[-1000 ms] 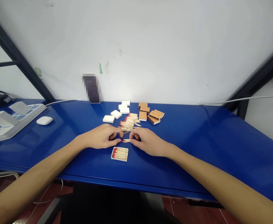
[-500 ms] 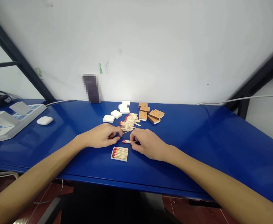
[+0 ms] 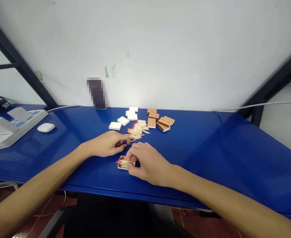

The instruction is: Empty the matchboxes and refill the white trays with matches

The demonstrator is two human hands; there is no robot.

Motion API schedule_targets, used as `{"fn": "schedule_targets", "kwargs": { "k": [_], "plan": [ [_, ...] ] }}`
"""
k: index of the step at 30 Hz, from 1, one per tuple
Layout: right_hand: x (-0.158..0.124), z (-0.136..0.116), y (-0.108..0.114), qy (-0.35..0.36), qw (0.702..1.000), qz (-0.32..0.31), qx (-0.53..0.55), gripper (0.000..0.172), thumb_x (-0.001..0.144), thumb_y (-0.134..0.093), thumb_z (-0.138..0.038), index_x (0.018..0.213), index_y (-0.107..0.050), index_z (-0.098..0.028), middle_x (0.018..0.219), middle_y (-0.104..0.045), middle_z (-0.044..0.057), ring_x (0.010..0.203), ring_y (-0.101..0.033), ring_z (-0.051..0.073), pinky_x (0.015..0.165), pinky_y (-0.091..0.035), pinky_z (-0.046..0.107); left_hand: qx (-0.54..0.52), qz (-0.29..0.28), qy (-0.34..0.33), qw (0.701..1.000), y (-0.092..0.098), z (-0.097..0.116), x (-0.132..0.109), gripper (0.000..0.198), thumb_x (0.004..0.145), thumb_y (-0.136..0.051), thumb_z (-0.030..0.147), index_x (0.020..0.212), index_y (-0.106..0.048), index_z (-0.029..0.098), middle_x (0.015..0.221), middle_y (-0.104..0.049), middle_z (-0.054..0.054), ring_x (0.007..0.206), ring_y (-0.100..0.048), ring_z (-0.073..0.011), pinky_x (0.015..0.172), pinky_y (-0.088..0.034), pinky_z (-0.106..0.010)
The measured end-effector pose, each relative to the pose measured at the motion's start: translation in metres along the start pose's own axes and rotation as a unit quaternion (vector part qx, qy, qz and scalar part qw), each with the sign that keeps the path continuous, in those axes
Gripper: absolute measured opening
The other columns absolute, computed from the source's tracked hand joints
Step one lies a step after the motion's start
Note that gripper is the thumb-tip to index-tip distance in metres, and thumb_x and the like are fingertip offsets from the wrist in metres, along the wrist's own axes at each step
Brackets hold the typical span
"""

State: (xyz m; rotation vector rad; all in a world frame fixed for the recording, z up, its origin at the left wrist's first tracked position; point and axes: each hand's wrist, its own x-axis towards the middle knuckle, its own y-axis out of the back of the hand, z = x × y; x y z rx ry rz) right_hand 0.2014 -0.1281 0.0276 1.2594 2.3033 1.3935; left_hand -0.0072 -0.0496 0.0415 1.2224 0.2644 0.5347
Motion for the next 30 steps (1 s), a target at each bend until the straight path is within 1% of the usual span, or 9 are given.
{"fn": "schedule_targets", "kwargs": {
  "k": [4,7,10,15,20,26,28,30],
  "plan": [
    [0.003,0.0046,-0.0045,-0.02,1.0,0.015,0.005,0.012,0.082,-0.058,-0.012,0.075,-0.052,-0.02,0.072,-0.053,-0.002,0.073,-0.048,0.015,0.068,-0.038,0.028,-0.005,0.001,-0.009,1.0,-0.0007,-0.0011,0.0,0.013,0.088,-0.047,0.016,0.089,-0.06,0.018,0.065,-0.058,0.003,0.056,-0.049,-0.0103,0.058,-0.034,-0.023],
    [0.0043,0.0081,-0.0068,-0.023,0.999,0.023,0.02,0.011,0.083,-0.059,-0.013,0.077,-0.054,-0.02,0.074,-0.054,-0.002,0.073,-0.049,0.014,0.07,-0.038,0.028,-0.001,-0.001,-0.005,1.0,-0.0005,-0.0005,0.0002,0.012,0.088,-0.047,0.017,0.088,-0.06,0.018,0.064,-0.057,0.003,0.056,-0.049,-0.0105,0.057,-0.034,-0.023],
    [0.0038,0.0095,-0.0099,-0.023,0.999,0.018,0.025,0.009,0.084,-0.06,-0.014,0.078,-0.056,-0.02,0.075,-0.056,-0.002,0.074,-0.05,0.014,0.073,-0.038,0.029,0.006,-0.003,0.003,1.0,0.0002,0.0007,0.0002,0.011,0.087,-0.048,0.017,0.087,-0.06,0.018,0.061,-0.055,0.004,0.054,-0.047,-0.0101,0.057,-0.032,-0.023],
    [0.0024,0.0083,-0.0106,-0.036,0.999,0.02,-0.007,0.01,0.08,-0.06,-0.011,0.075,-0.056,-0.019,0.074,-0.056,-0.001,0.076,-0.05,0.016,0.073,-0.039,0.03,0.001,-0.009,0.013,1.0,0.0008,0.0017,0.0001,0.009,0.086,-0.05,0.018,0.085,-0.058,0.018,0.059,-0.052,0.005,0.053,-0.046,-0.0102,0.056,-0.031,-0.023],
    [0.0017,0.007,-0.0064,-0.038,0.998,0.021,-0.035,0.011,0.079,-0.058,-0.009,0.074,-0.055,-0.018,0.077,-0.055,0.001,0.076,-0.05,0.016,0.07,-0.039,0.03,-0.011,-0.01,0.017,1.0,0.0008,0.001,0.0,0.008,0.086,-0.049,0.019,0.085,-0.057,0.019,0.058,-0.052,0.006,0.053,-0.045,-0.0098,0.055,-0.03,-0.023],
    [0.0006,0.0099,-0.0059,-0.024,0.998,0.029,-0.045,0.009,0.08,-0.056,-0.01,0.077,-0.056,-0.018,0.078,-0.056,0.001,0.076,-0.05,0.017,0.07,-0.04,0.03,-0.013,-0.009,0.02,1.0,0.0006,0.0005,-0.0004,0.01,0.085,-0.05,0.019,0.087,-0.06,0.019,0.055,-0.049,0.006,0.051,-0.044,-0.0099,0.054,-0.029,-0.023],
    [-0.0003,0.0103,-0.005,-0.014,0.998,0.033,-0.042,0.008,0.082,-0.055,-0.011,0.078,-0.056,-0.019,0.08,-0.057,0.002,0.076,-0.05,0.017,0.071,-0.041,0.031,-0.03,-0.013,0.024,0.999,0.0008,-0.0001,-0.001,0.01,0.084,-0.052,0.019,0.089,-0.062,0.018,0.055,-0.049,0.007,0.051,-0.044,-0.0096,0.055,-0.031,-0.023],
    [-0.0015,0.0101,-0.0032,0.003,0.999,0.035,-0.034,0.005,0.085,-0.055,-0.015,0.083,-0.057,-0.019,0.084,-0.059,0.003,0.08,-0.052,0.018,0.073,-0.041,0.032,-0.068,-0.021,0.029,0.997,0.002,-0.0014,-0.0019,0.013,0.083,-0.055,0.02,0.093,-0.063,0.018,0.057,-0.051,0.007,0.052,-0.045,-0.0092,0.056,-0.034,-0.023]
  ]
}}
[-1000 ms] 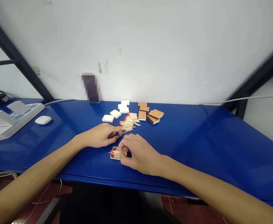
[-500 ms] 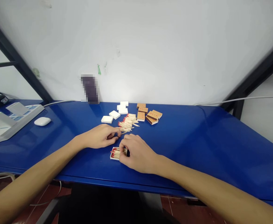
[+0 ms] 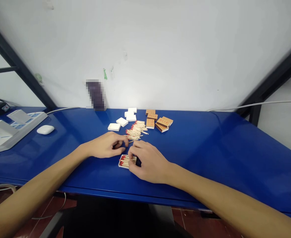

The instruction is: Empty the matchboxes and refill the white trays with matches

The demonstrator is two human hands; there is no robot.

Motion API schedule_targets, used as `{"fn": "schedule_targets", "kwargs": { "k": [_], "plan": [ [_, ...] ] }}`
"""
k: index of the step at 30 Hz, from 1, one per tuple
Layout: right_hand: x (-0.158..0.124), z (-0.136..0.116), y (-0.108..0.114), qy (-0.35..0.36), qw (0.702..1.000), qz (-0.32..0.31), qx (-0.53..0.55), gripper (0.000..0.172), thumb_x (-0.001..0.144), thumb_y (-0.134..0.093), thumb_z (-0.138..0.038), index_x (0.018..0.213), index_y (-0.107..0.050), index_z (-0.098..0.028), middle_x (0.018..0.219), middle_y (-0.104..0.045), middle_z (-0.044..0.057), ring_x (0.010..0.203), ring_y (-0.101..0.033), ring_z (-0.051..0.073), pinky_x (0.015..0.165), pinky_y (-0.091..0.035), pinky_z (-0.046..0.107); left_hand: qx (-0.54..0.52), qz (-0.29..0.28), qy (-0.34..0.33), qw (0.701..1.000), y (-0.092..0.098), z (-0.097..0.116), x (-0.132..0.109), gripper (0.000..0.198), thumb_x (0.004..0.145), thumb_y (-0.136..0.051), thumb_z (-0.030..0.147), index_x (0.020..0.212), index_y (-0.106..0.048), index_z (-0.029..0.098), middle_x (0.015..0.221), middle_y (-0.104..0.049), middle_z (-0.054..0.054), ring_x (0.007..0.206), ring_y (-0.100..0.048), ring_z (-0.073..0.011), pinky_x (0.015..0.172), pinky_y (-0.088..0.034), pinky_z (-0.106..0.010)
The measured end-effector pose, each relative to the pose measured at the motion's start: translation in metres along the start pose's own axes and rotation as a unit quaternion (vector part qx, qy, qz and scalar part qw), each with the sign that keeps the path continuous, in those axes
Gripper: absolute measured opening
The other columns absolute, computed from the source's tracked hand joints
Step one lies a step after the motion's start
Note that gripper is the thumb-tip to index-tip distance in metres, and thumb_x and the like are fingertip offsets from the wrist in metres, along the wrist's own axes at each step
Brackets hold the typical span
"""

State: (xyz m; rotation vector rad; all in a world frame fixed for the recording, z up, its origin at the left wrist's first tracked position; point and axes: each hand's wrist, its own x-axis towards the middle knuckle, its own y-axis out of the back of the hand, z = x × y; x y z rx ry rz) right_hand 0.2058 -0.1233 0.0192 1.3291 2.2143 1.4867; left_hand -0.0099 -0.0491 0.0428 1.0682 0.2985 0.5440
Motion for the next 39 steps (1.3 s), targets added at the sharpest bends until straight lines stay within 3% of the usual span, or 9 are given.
{"fn": "schedule_targets", "kwargs": {
  "k": [2,5,9,23,29,31,34,36,39],
  "plan": [
    [-0.001,0.0,0.002,0.021,1.0,-0.006,0.004,0.004,0.086,-0.058,-0.021,0.09,-0.058,-0.019,0.092,-0.061,0.004,0.085,-0.054,0.019,0.076,-0.042,0.033,-0.051,-0.016,0.003,0.999,0.003,-0.001,-0.001,0.015,0.083,-0.058,0.022,0.096,-0.065,0.018,0.061,-0.053,0.006,0.055,-0.048,-0.0091,0.058,-0.037,-0.023],
    [-0.002,0.0,0.003,0.052,0.998,-0.019,-0.014,0.017,0.083,-0.063,-0.024,0.098,-0.058,-0.02,0.097,-0.063,0.004,0.087,-0.055,0.019,0.079,-0.042,0.035,-0.11,-0.057,0.006,0.992,0.009,-0.002,-0.003,0.022,0.083,-0.064,0.031,0.1,-0.066,0.017,0.069,-0.058,0.003,0.061,-0.052,-0.0105,0.06,-0.04,-0.024],
    [-0.002,0.001,0.002,0.075,0.997,-0.025,-0.028,0.019,0.082,-0.062,-0.022,0.101,-0.057,-0.02,0.097,-0.064,0.003,0.087,-0.057,0.019,0.079,-0.042,0.035,-0.13,-0.089,0.029,0.987,0.012,-0.003,-0.004,0.038,0.076,-0.074,0.043,0.103,-0.067,0.018,0.08,-0.062,0.0,0.069,-0.057,-0.0126,0.061,-0.042,-0.024],
    [-0.001,0.005,0.001,0.084,0.996,-0.026,-0.008,0.02,0.081,-0.061,-0.018,0.101,-0.059,-0.021,0.097,-0.065,0.004,0.087,-0.059,0.02,0.08,-0.045,0.035,-0.104,-0.077,0.034,0.991,0.007,-0.003,-0.002,0.044,0.071,-0.078,0.053,0.097,-0.069,0.019,0.074,-0.057,0.003,0.065,-0.053,-0.0112,0.061,-0.04,-0.024],
    [0.001,0.014,0.01,0.101,0.994,-0.017,-0.049,0.018,0.089,-0.058,-0.032,0.103,-0.059,-0.02,0.1,-0.066,0.006,0.087,-0.059,0.021,0.079,-0.046,0.036,-0.08,-0.061,0.024,0.995,0.006,0.0,-0.002,0.044,0.077,-0.071,0.058,0.095,-0.068,0.018,0.07,-0.056,0.003,0.06,-0.051,-0.0104,0.057,-0.036,-0.023],
    [0.005,0.031,0.021,0.075,0.99,0.052,-0.103,0.018,0.092,-0.052,-0.031,0.103,-0.059,-0.019,0.097,-0.067,0.008,0.086,-0.06,0.022,0.078,-0.047,0.037,-0.071,-0.051,0.025,0.996,0.005,0.002,-0.003,0.047,0.077,-0.069,0.061,0.095,-0.068,0.017,0.069,-0.056,0.002,0.059,-0.049,-0.0104,0.056,-0.035,-0.024],
    [0.01,0.067,0.042,-0.043,0.958,0.149,-0.241,0.025,0.09,-0.051,-0.029,0.111,-0.06,-0.019,0.104,-0.065,0.012,0.096,-0.06,0.029,0.082,-0.048,0.042,-0.045,-0.037,0.012,0.998,0.003,0.005,-0.004,0.049,0.073,-0.071,0.063,0.092,-0.069,0.017,0.071,-0.056,0.002,0.059,-0.048,-0.0107,0.056,-0.034,-0.024],
    [0.012,0.089,0.056,-0.114,0.931,0.152,-0.31,0.036,0.089,-0.052,-0.034,0.121,-0.058,-0.017,0.113,-0.063,0.016,0.101,-0.059,0.033,0.083,-0.047,0.045,-0.034,-0.035,-0.004,0.999,0.002,0.008,-0.005,0.049,0.069,-0.075,0.062,0.09,-0.069,0.018,0.074,-0.057,0.001,0.062,-0.05,-0.0113,0.059,-0.036,-0.024],
    [0.011,0.108,0.067,-0.172,0.919,0.126,-0.33,0.04,0.09,-0.05,-0.04,0.122,-0.059,-0.017,0.115,-0.065,0.015,0.103,-0.059,0.034,0.082,-0.046,0.045,-0.033,-0.048,-0.022,0.998,0.003,0.01,-0.006,0.05,0.065,-0.079,0.06,0.091,-0.07,0.019,0.078,-0.059,0.0,0.068,-0.053,-0.0129,0.063,-0.038,-0.024]
  ]
}}
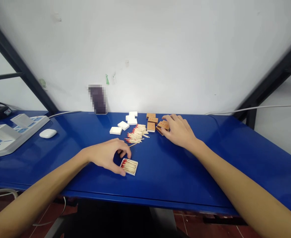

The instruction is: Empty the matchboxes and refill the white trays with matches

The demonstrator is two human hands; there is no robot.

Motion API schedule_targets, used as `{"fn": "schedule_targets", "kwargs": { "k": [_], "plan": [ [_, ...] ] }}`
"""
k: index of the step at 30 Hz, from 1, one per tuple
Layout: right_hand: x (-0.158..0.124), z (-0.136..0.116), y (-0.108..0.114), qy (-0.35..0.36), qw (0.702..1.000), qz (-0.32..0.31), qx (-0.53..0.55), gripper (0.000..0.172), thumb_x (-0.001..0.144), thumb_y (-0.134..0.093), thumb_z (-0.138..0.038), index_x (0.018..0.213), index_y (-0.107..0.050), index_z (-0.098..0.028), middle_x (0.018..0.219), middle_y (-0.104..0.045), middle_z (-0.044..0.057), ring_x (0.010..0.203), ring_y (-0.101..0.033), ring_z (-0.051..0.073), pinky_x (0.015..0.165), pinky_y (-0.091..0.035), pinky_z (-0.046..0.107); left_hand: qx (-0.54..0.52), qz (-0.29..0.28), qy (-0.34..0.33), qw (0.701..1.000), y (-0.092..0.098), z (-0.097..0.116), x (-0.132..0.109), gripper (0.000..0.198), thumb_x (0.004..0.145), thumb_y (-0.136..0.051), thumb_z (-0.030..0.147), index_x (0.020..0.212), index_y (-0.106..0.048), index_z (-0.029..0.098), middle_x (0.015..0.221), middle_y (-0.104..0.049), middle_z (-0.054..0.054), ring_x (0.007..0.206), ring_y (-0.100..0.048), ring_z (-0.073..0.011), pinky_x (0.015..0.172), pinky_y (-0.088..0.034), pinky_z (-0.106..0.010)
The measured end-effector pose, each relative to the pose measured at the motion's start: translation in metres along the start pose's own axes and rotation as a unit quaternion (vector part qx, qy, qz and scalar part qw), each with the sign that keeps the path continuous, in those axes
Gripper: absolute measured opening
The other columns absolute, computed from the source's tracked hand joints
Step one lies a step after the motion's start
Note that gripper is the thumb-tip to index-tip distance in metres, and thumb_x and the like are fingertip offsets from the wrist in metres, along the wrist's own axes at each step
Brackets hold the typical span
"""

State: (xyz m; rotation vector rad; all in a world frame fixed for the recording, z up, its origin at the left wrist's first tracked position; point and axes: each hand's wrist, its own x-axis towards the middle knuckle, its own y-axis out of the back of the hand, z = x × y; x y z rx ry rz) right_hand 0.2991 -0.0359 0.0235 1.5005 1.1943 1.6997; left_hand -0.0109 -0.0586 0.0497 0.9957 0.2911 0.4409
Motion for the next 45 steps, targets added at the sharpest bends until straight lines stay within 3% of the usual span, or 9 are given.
{"fn": "schedule_targets", "kwargs": {
  "k": [7,10,13,17,23,28,34,38,45],
  "plan": [
    [-0.004,-0.004,0.0,0.028,0.996,-0.018,-0.088,0.037,0.095,-0.041,-0.035,0.123,-0.057,-0.017,0.111,-0.07,0.014,0.1,-0.058,0.033,0.076,-0.041,0.041,0.01,0.002,-0.001,1.0,0.001,-0.004,-0.001,0.035,0.075,-0.074,0.049,0.092,-0.067,0.019,0.076,-0.059,0.001,0.064,-0.052,-0.0115,0.062,-0.038,-0.024],
    [-0.004,-0.008,0.005,0.049,0.994,0.008,-0.099,0.034,0.095,-0.04,-0.028,0.121,-0.058,-0.017,0.108,-0.071,0.013,0.098,-0.058,0.032,0.077,-0.04,0.04,0.003,0.035,-0.003,0.999,0.001,-0.005,0.0,0.029,0.078,-0.07,0.044,0.088,-0.065,0.017,0.071,-0.056,0.002,0.06,-0.048,-0.0103,0.061,-0.037,-0.024],
    [-0.004,-0.012,0.01,0.05,0.993,0.029,-0.098,0.036,0.096,-0.041,-0.032,0.123,-0.059,-0.017,0.11,-0.071,0.014,0.1,-0.059,0.032,0.078,-0.041,0.041,-0.021,0.071,-0.012,0.997,0.001,-0.005,-0.001,0.026,0.08,-0.068,0.042,0.089,-0.063,0.018,0.068,-0.052,0.003,0.059,-0.045,-0.01,0.06,-0.038,-0.024],
    [-0.005,-0.011,0.009,0.015,0.992,-0.002,-0.123,0.045,0.096,-0.042,-0.044,0.129,-0.055,-0.017,0.112,-0.07,0.016,0.1,-0.06,0.035,0.076,-0.041,0.042,-0.02,0.115,-0.027,0.993,0.004,-0.006,-0.002,0.027,0.081,-0.066,0.042,0.093,-0.063,0.018,0.072,-0.054,0.002,0.064,-0.049,-0.0115,0.063,-0.041,-0.025],
    [-0.003,0.0,-0.002,0.017,0.993,-0.032,-0.113,0.037,0.097,-0.038,-0.036,0.124,-0.057,-0.018,0.108,-0.072,0.013,0.099,-0.061,0.033,0.076,-0.041,0.041,0.009,0.139,-0.018,0.99,0.003,-0.011,-0.003,0.028,0.082,-0.065,0.042,0.097,-0.062,0.018,0.079,-0.059,0.0,0.069,-0.053,-0.0134,0.066,-0.043,-0.027],
    [-0.005,-0.013,0.007,0.069,0.997,0.027,-0.024,0.033,0.093,-0.048,-0.038,0.117,-0.059,-0.018,0.104,-0.07,0.012,0.093,-0.061,0.03,0.078,-0.043,0.041,0.05,0.172,-0.02,0.984,0.0,-0.01,0.0,0.028,0.083,-0.063,0.041,0.1,-0.06,0.019,0.081,-0.061,0.0,0.07,-0.055,-0.0144,0.067,-0.044,-0.028],
    [-0.024,-0.053,0.02,0.263,0.949,0.04,0.168,0.029,0.086,-0.054,-0.025,0.114,-0.057,-0.02,0.108,-0.067,0.012,0.099,-0.063,0.028,0.084,-0.05,0.042,0.145,0.203,0.005,0.968,0.001,-0.012,0.0,0.036,0.084,-0.058,0.044,0.109,-0.06,0.018,0.092,-0.066,-0.004,0.082,-0.06,-0.0204,0.077,-0.047,-0.035],
    [-0.031,-0.065,0.016,0.278,0.941,0.048,0.189,0.028,0.085,-0.056,-0.023,0.113,-0.056,-0.02,0.108,-0.067,0.013,0.1,-0.064,0.028,0.084,-0.053,0.043,0.165,0.212,0.011,0.963,0.0,-0.013,-0.002,0.035,0.084,-0.058,0.042,0.11,-0.059,0.018,0.102,-0.067,-0.007,0.09,-0.062,-0.0233,0.081,-0.048,-0.036],
    [-0.028,-0.061,0.014,0.255,0.941,0.033,0.22,0.023,0.087,-0.057,-0.021,0.11,-0.053,-0.021,0.108,-0.065,0.012,0.099,-0.063,0.026,0.083,-0.054,0.042,0.184,0.21,0.016,0.96,0.0,-0.013,-0.002,0.039,0.093,-0.052,0.049,0.114,-0.057,0.017,0.093,-0.067,-0.006,0.083,-0.062,-0.0225,0.076,-0.047,-0.035]
  ]
}}
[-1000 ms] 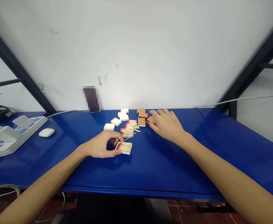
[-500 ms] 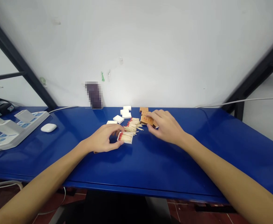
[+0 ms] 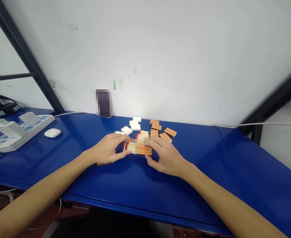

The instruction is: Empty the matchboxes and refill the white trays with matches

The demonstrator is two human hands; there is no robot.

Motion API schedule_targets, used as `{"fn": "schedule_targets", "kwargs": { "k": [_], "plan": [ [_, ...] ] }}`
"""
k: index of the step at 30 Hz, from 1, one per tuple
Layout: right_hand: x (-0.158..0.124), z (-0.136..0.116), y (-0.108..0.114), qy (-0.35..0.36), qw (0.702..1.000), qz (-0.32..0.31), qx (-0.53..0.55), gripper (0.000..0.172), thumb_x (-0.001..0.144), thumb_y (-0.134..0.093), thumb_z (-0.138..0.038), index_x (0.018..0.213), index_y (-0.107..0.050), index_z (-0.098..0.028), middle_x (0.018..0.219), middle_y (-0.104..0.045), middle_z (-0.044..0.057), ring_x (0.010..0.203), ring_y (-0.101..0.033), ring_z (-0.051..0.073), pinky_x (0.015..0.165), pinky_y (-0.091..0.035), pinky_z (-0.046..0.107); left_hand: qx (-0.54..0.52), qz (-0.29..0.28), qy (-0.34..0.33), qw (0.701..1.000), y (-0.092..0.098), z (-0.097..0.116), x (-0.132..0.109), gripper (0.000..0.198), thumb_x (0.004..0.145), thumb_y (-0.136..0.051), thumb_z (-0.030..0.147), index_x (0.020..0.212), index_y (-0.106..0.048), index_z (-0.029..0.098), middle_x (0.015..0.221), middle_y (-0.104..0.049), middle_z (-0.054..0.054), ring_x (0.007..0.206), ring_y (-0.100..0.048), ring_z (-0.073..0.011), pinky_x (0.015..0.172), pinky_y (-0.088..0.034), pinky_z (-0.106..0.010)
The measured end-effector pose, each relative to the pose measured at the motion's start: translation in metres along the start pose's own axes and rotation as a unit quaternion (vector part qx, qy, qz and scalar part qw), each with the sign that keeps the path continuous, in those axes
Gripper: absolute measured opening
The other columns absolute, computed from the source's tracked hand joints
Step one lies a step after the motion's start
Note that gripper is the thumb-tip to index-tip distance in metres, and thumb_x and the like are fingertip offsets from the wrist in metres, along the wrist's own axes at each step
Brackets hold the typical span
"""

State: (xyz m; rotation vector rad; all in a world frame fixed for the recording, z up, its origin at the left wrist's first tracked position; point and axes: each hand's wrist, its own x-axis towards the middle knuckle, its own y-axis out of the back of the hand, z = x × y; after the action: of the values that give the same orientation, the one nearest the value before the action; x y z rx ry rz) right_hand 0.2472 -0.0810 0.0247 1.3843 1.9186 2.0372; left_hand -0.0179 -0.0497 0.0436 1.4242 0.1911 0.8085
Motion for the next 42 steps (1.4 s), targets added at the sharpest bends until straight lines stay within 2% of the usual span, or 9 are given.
{"fn": "schedule_targets", "kwargs": {
  "k": [12,15,18,21,25,30,42],
  "plan": [
    [0.0,0.001,0.003,-0.029,0.999,0.0,0.04,0.023,0.086,-0.059,-0.021,0.109,-0.055,-0.019,0.105,-0.065,0.01,0.095,-0.063,0.024,0.082,-0.054,0.04,-0.015,0.002,-0.006,1.0,0.001,-0.005,0.002,0.042,0.097,-0.049,0.052,0.12,-0.055,0.018,0.111,-0.068,-0.009,0.096,-0.064,-0.0245,0.083,-0.048,-0.037],
    [-0.001,0.001,0.002,-0.023,0.999,0.003,0.041,0.022,0.086,-0.061,-0.023,0.107,-0.056,-0.02,0.101,-0.066,0.009,0.092,-0.064,0.023,0.079,-0.055,0.039,-0.011,0.016,-0.017,1.0,0.002,-0.005,0.002,0.042,0.098,-0.047,0.052,0.12,-0.055,0.017,0.108,-0.069,-0.009,0.092,-0.065,-0.0235,0.081,-0.049,-0.037],
    [-0.002,0.003,-0.001,0.007,0.998,0.038,0.048,0.021,0.087,-0.062,-0.022,0.107,-0.056,-0.02,0.1,-0.066,0.009,0.096,-0.065,0.024,0.081,-0.056,0.04,-0.012,0.036,-0.025,0.999,0.003,-0.005,0.002,0.041,0.098,-0.048,0.053,0.119,-0.055,0.018,0.102,-0.07,-0.007,0.087,-0.065,-0.0221,0.077,-0.05,-0.035],
    [-0.004,0.004,-0.003,0.025,0.996,0.076,0.046,0.025,0.087,-0.064,-0.022,0.111,-0.057,-0.02,0.104,-0.067,0.01,0.101,-0.065,0.025,0.084,-0.057,0.041,-0.012,0.034,-0.038,0.999,0.004,-0.006,0.002,0.044,0.096,-0.05,0.055,0.122,-0.054,0.019,0.106,-0.07,-0.007,0.09,-0.065,-0.0223,0.078,-0.05,-0.036],
    [-0.004,-0.001,-0.007,0.039,0.994,0.09,0.038,0.03,0.088,-0.067,-0.026,0.116,-0.057,-0.021,0.107,-0.069,0.01,0.101,-0.067,0.025,0.087,-0.059,0.042,-0.013,0.008,-0.041,0.999,0.001,-0.002,0.003,0.051,0.094,-0.05,0.06,0.127,-0.053,0.02,0.112,-0.069,-0.009,0.098,-0.066,-0.025,0.083,-0.051,-0.038],
    [-0.002,-0.009,-0.01,0.051,0.993,0.089,0.057,0.031,0.09,-0.065,-0.023,0.12,-0.057,-0.02,0.111,-0.069,0.01,0.107,-0.066,0.024,0.091,-0.059,0.039,-0.029,-0.009,-0.063,0.998,-0.006,0.005,0.006,0.064,0.091,-0.052,0.063,0.138,-0.045,0.02,0.11,-0.07,-0.01,0.097,-0.068,-0.0258,0.082,-0.052,-0.037],
    [-0.002,-0.019,-0.012,0.071,0.99,0.065,0.099,0.028,0.091,-0.065,-0.022,0.118,-0.058,-0.021,0.112,-0.067,0.01,0.103,-0.066,0.021,0.087,-0.06,0.036,-0.036,-0.023,-0.093,0.995,-0.004,0.003,0.004,0.081,0.075,-0.06,0.073,0.136,-0.049,0.021,0.11,-0.069,-0.01,0.094,-0.066,-0.0265,0.081,-0.049,-0.036]
  ]
}}
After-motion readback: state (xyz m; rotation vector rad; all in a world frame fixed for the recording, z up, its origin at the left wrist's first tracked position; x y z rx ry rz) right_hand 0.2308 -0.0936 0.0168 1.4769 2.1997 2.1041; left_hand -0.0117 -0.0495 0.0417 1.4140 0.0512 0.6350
